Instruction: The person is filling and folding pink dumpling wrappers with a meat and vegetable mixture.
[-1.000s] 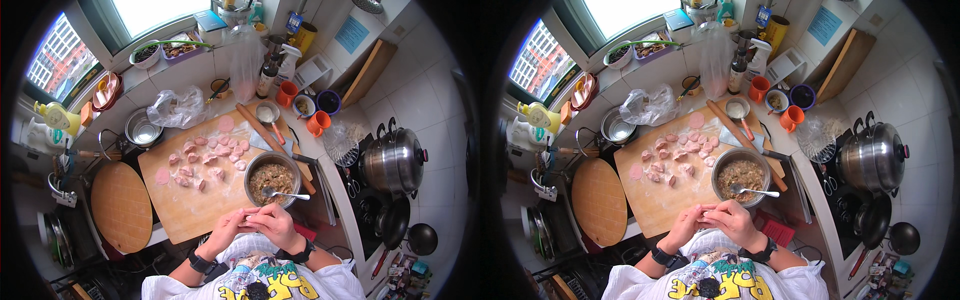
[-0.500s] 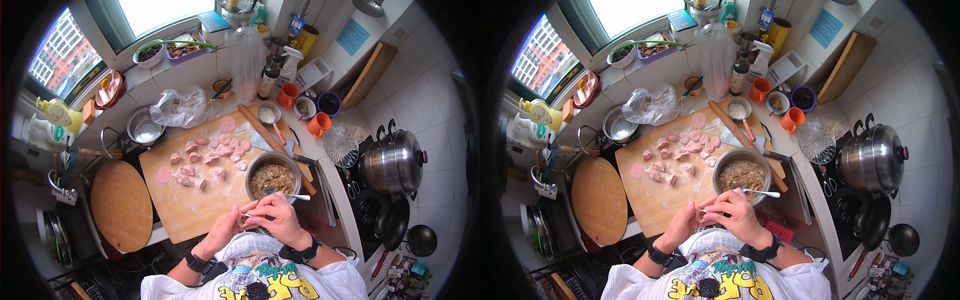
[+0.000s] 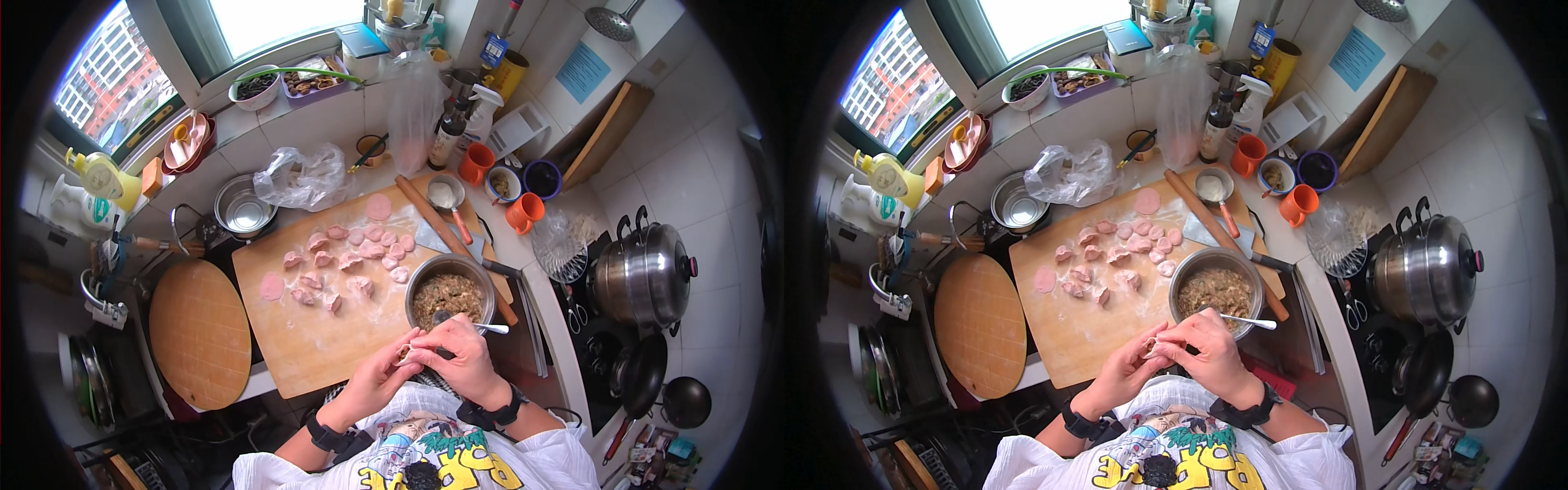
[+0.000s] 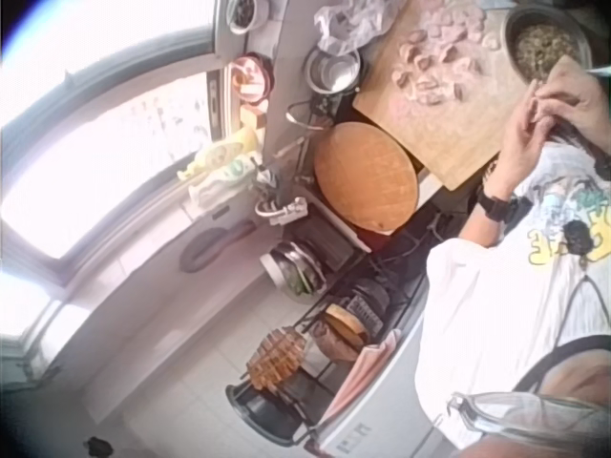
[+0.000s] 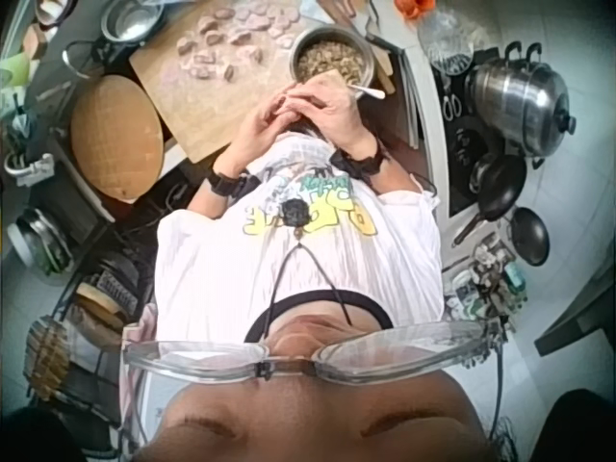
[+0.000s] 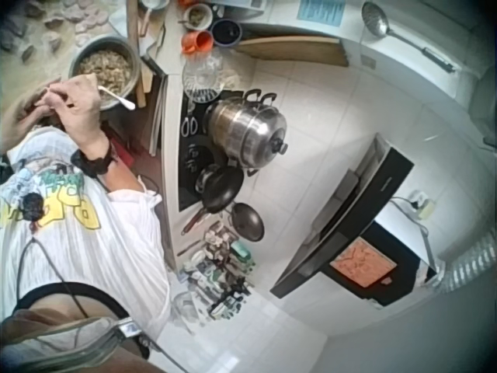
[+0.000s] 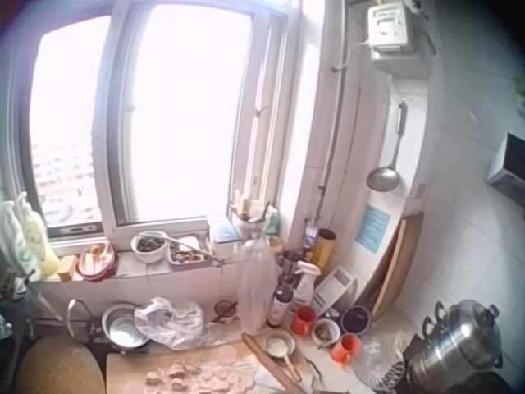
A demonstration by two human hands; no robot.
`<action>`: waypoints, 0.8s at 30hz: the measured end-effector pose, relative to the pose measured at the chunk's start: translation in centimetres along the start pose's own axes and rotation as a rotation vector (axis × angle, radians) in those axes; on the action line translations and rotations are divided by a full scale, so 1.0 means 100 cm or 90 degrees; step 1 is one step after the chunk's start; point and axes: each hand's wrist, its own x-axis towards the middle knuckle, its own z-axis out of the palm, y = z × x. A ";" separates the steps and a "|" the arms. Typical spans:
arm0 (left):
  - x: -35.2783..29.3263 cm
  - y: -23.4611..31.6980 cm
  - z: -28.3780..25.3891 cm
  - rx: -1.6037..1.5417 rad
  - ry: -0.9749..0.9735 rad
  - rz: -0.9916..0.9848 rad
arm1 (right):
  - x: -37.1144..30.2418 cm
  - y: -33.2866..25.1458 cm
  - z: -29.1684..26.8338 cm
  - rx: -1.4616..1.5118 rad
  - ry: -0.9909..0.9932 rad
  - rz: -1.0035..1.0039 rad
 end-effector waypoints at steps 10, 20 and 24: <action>-0.002 0.016 -0.007 0.022 -0.037 -0.057 | 0.015 -0.005 -0.010 -0.024 -0.130 -0.039; -0.004 0.026 -0.010 -0.026 -0.061 -0.046 | 0.013 -0.013 -0.004 -0.123 -0.096 -0.156; -0.004 0.030 -0.011 0.084 -0.055 -0.043 | 0.015 -0.022 -0.002 -0.103 -0.080 -0.114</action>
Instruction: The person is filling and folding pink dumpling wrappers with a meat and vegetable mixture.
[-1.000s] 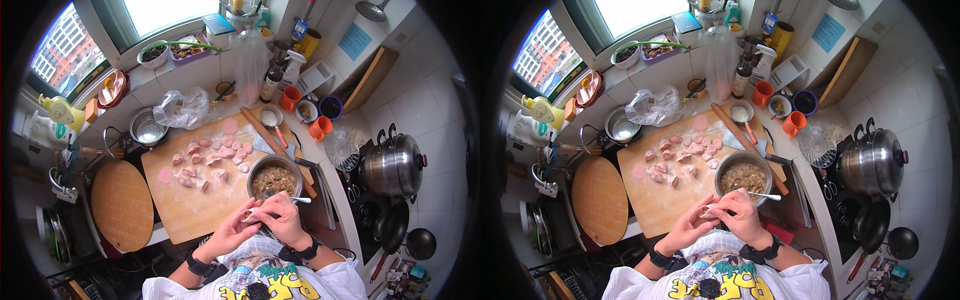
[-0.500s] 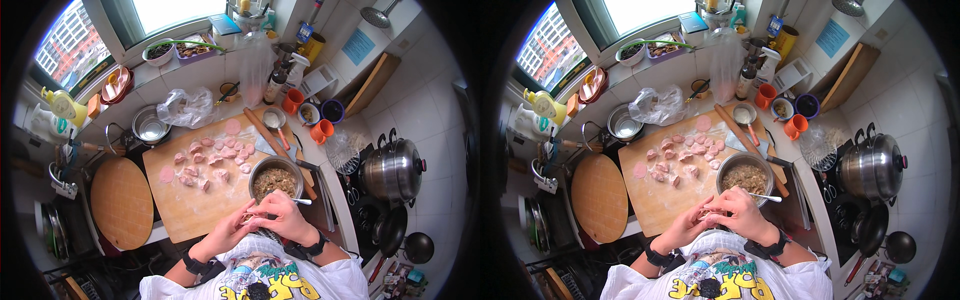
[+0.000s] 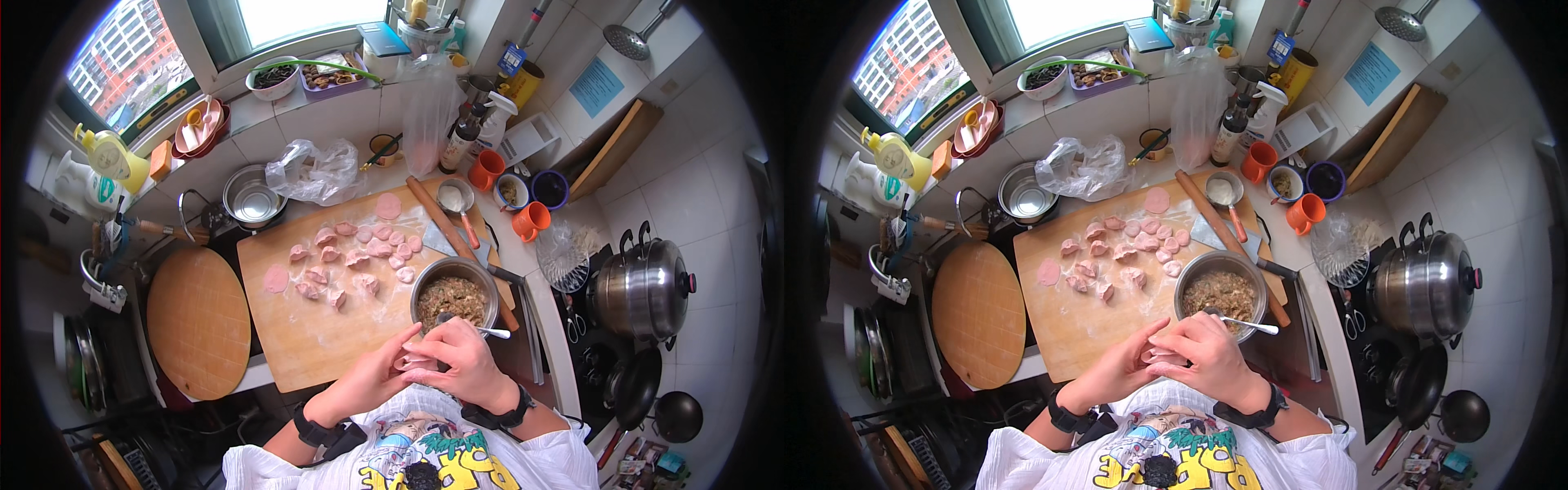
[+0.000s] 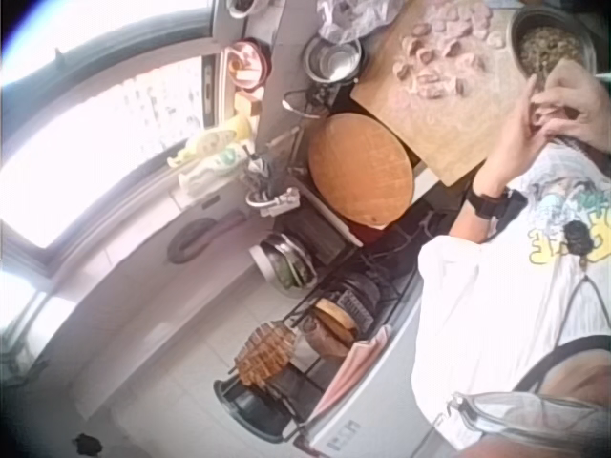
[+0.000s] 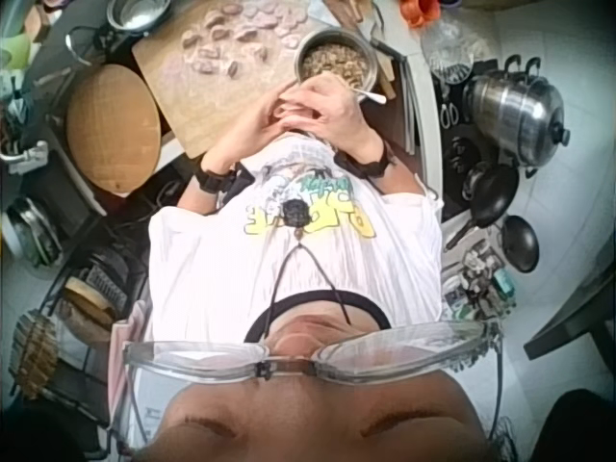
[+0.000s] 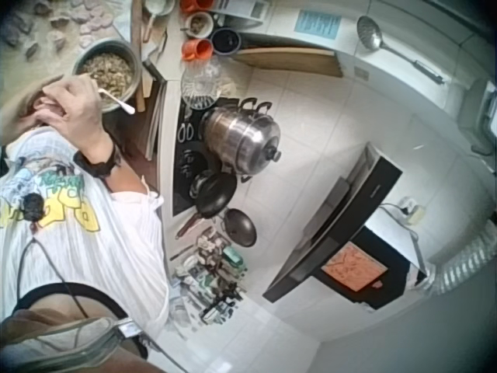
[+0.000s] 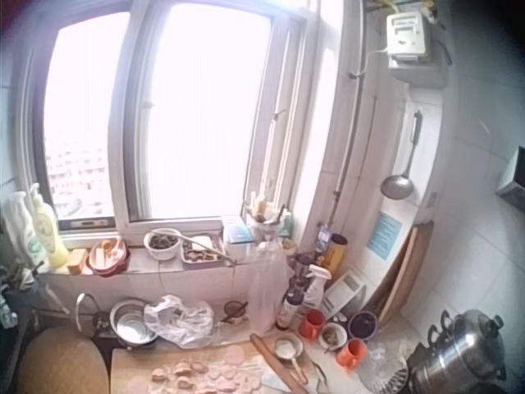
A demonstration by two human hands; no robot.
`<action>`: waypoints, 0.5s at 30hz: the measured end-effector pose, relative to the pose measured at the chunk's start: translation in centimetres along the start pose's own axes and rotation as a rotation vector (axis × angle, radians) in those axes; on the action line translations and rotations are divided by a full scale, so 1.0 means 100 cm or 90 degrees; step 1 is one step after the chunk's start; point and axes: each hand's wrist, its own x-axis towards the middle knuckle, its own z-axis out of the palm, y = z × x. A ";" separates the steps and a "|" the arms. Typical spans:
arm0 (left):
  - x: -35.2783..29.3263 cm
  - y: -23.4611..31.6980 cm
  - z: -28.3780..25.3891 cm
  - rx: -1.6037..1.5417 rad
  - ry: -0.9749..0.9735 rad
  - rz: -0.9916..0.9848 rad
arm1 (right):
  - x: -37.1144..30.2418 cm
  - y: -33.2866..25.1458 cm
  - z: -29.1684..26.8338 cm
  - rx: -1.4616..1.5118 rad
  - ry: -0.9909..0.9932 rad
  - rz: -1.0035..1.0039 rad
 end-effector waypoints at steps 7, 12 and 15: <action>-0.001 0.004 0.004 0.036 0.021 0.027 | -0.002 -0.003 0.004 -0.017 -0.047 -0.046; -0.002 0.003 0.005 0.085 0.048 0.048 | 0.005 -0.010 0.003 0.086 -0.056 0.023; 0.000 0.006 0.004 0.136 0.058 0.065 | 0.009 -0.011 0.004 0.060 -0.057 0.007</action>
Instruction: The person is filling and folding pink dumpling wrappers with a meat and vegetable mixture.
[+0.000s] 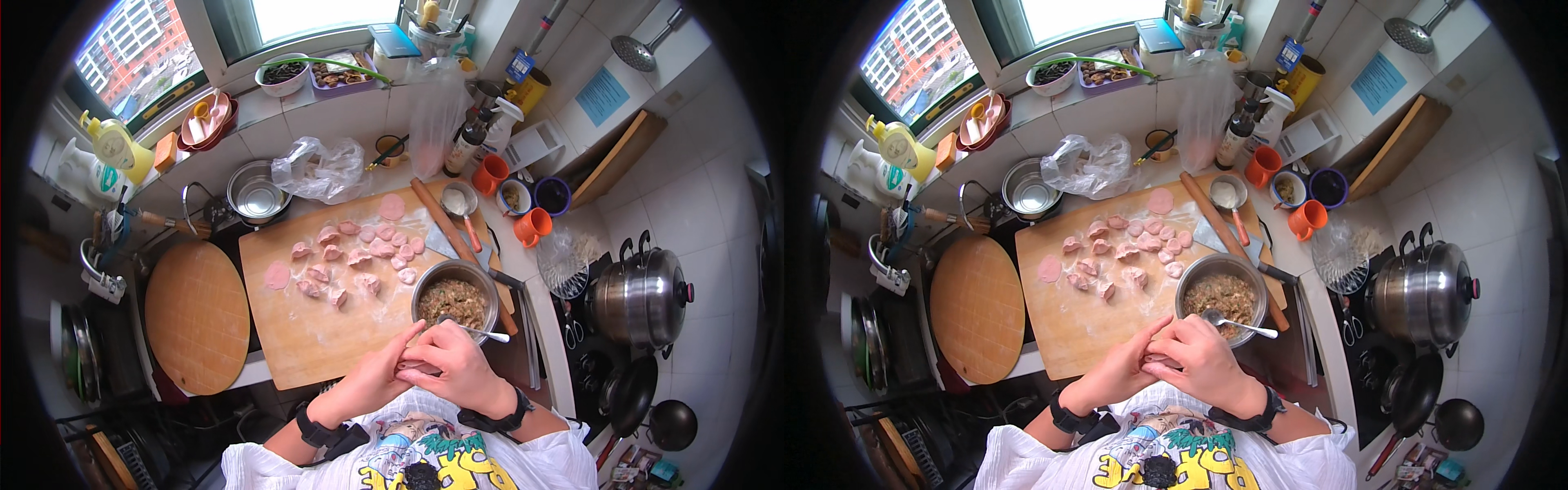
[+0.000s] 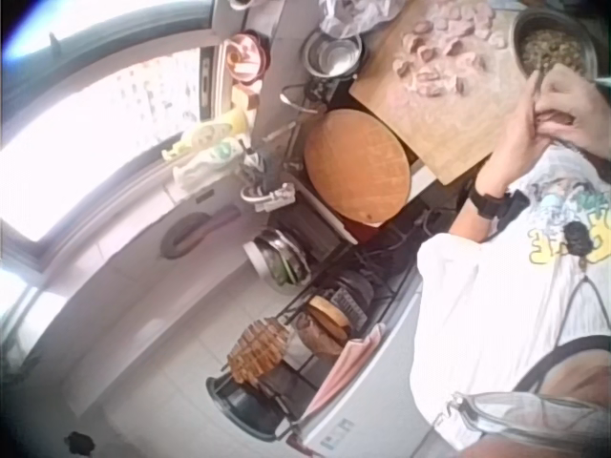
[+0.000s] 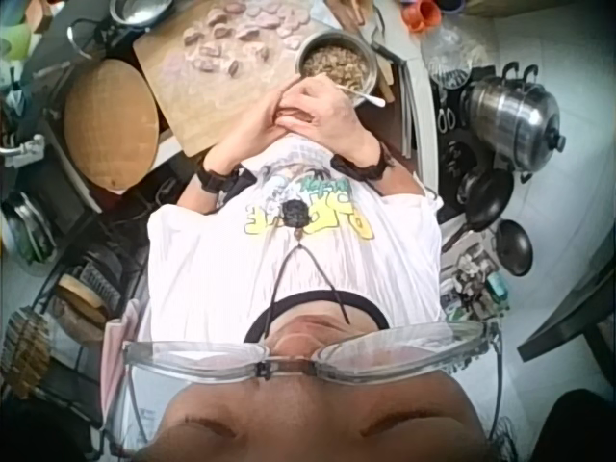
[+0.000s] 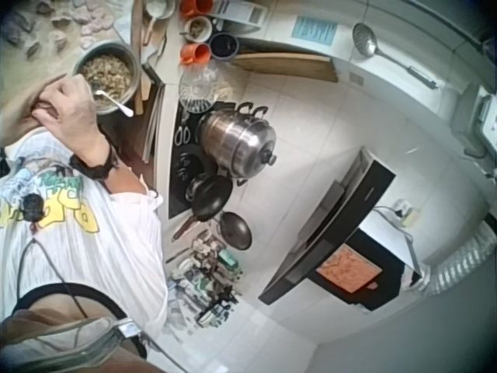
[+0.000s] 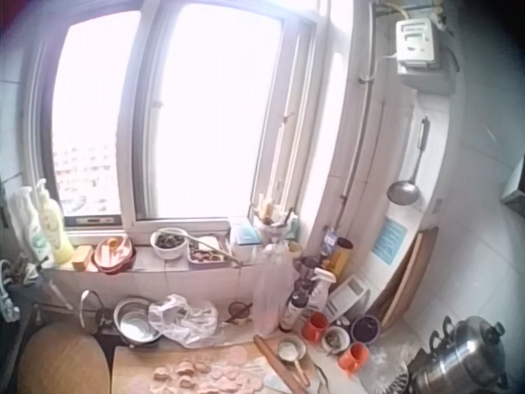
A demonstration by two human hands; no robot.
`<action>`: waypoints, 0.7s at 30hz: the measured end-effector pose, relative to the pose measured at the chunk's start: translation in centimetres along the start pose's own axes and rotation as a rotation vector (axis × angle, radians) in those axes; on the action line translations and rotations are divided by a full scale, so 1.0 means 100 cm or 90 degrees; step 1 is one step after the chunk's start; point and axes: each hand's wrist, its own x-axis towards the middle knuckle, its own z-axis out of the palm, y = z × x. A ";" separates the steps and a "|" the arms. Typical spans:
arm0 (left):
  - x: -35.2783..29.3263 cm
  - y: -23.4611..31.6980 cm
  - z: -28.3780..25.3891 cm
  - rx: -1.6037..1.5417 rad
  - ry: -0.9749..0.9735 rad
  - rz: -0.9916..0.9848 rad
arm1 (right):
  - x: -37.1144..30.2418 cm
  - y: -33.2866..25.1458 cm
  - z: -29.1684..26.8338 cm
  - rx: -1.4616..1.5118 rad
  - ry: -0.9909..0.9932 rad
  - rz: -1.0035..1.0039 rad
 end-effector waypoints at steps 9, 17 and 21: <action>0.000 -0.004 0.001 0.025 0.014 -0.011 | 0.001 0.005 0.006 -0.142 -0.006 -0.099; 0.004 -0.004 0.002 0.010 0.024 -0.014 | 0.003 0.010 0.009 -0.152 -0.050 -0.068; 0.004 -0.012 0.001 -0.166 0.030 -0.038 | 0.011 0.010 -0.005 0.003 -0.015 -0.034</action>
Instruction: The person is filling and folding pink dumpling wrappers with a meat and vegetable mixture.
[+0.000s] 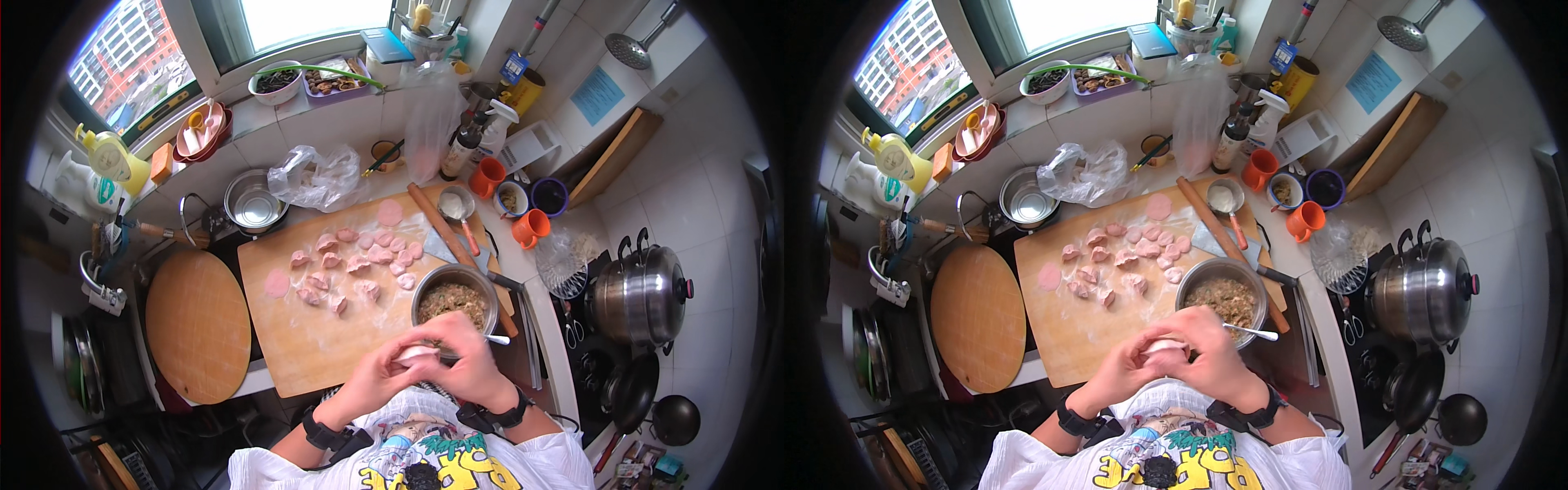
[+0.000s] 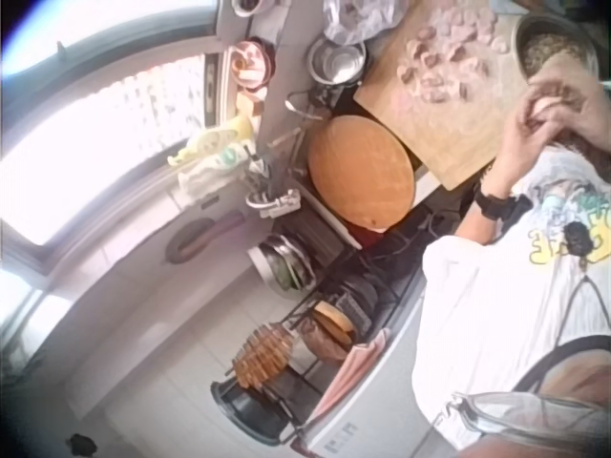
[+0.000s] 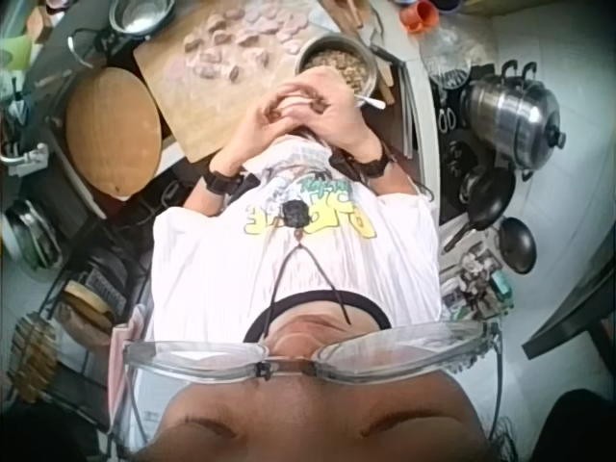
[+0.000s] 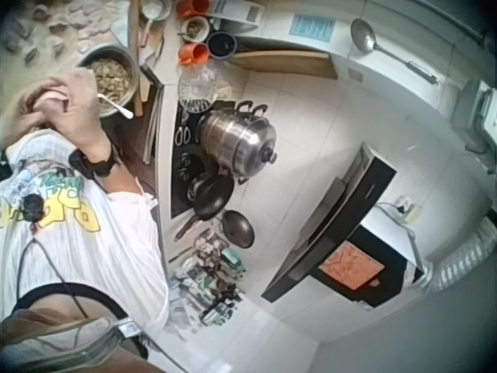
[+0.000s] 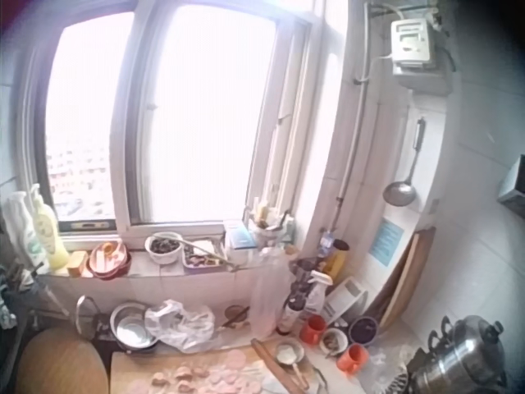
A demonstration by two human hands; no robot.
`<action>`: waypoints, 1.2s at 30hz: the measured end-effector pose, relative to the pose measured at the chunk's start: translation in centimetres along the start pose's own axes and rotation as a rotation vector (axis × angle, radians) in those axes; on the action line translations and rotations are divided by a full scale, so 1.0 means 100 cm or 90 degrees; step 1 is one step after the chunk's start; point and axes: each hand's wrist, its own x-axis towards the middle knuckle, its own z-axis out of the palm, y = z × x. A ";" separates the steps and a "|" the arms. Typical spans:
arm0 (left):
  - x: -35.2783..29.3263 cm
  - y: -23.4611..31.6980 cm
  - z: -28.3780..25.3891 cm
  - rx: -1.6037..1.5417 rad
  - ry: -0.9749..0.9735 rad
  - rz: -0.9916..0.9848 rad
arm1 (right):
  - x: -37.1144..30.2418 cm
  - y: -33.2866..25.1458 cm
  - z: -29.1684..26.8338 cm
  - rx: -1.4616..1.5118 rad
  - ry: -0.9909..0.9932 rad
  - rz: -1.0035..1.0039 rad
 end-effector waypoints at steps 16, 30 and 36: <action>0.012 -0.010 0.003 -0.231 0.182 0.114 | -0.025 0.002 0.050 0.322 0.343 0.331; -0.001 0.000 -0.001 -0.280 0.157 0.069 | -0.012 -0.008 0.038 0.136 0.374 0.186; -0.002 0.004 0.000 -0.271 0.166 0.088 | -0.011 -0.006 0.036 0.143 0.292 0.183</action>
